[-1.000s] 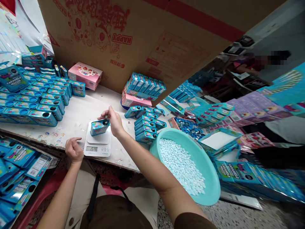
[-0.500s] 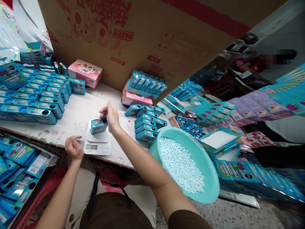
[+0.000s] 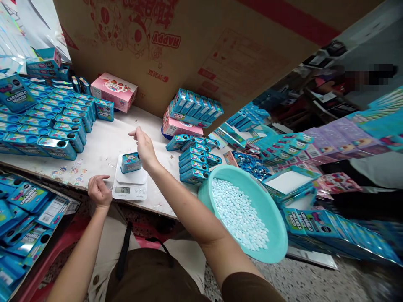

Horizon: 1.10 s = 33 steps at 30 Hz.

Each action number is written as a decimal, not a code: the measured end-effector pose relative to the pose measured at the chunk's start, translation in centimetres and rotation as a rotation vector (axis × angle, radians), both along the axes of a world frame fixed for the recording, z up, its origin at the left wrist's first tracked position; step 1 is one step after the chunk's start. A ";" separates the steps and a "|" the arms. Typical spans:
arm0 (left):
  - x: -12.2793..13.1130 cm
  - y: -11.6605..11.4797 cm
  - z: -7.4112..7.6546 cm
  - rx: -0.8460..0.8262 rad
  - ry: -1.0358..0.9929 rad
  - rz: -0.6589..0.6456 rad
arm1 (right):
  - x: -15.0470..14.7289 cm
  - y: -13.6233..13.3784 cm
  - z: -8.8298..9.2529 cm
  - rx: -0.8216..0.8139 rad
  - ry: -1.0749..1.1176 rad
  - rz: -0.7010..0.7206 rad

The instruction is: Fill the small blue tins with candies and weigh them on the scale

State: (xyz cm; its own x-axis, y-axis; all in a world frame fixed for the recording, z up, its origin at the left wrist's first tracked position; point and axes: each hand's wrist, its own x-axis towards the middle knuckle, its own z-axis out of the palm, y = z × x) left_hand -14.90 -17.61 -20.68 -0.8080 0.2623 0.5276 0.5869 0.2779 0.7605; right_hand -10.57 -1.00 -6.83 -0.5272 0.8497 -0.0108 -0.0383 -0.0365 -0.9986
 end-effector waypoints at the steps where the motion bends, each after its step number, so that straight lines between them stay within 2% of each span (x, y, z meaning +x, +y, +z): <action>1: 0.0 0.0 0.0 -0.006 -0.001 0.000 | 0.0 0.1 0.0 -0.015 0.030 -0.004; 5: 0.0 0.0 0.0 0.012 0.011 -0.009 | 0.4 0.7 0.0 -0.097 0.176 -0.023; 8: 0.0 0.0 -0.1 0.041 0.026 -0.015 | 1.5 1.5 -0.2 -0.117 0.205 -0.040; 15: -0.1 0.0 -0.2 0.059 0.036 -0.012 | 7.9 2.1 -1.3 0.018 0.090 -0.178; 19: -0.1 0.0 -0.1 0.056 0.024 -0.007 | 12.3 0.6 -3.7 0.134 -0.010 -0.284; 24: -0.2 0.1 0.0 0.045 -0.008 -0.002 | 16.8 -2.1 -7.8 0.291 -0.201 -0.260; 27: -0.4 0.2 0.2 0.028 -0.030 0.017 | 18.7 -3.2 -9.5 0.354 -0.297 -0.243; 30: -0.5 0.3 0.4 0.008 -0.051 0.036 | 20.3 -4.0 -9.5 0.435 -0.373 -0.196; 33: -0.6 0.4 0.4 -0.002 -0.058 0.044 | 21.9 -4.7 -7.5 0.587 -0.381 -0.136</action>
State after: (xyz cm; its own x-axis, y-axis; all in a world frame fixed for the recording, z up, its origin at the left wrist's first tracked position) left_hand -15.53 -17.18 -20.23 -0.8478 0.2267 0.4794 0.5292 0.3045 0.7919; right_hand 11.31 -5.72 -14.36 -0.4666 0.8297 0.3064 0.3510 0.4917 -0.7969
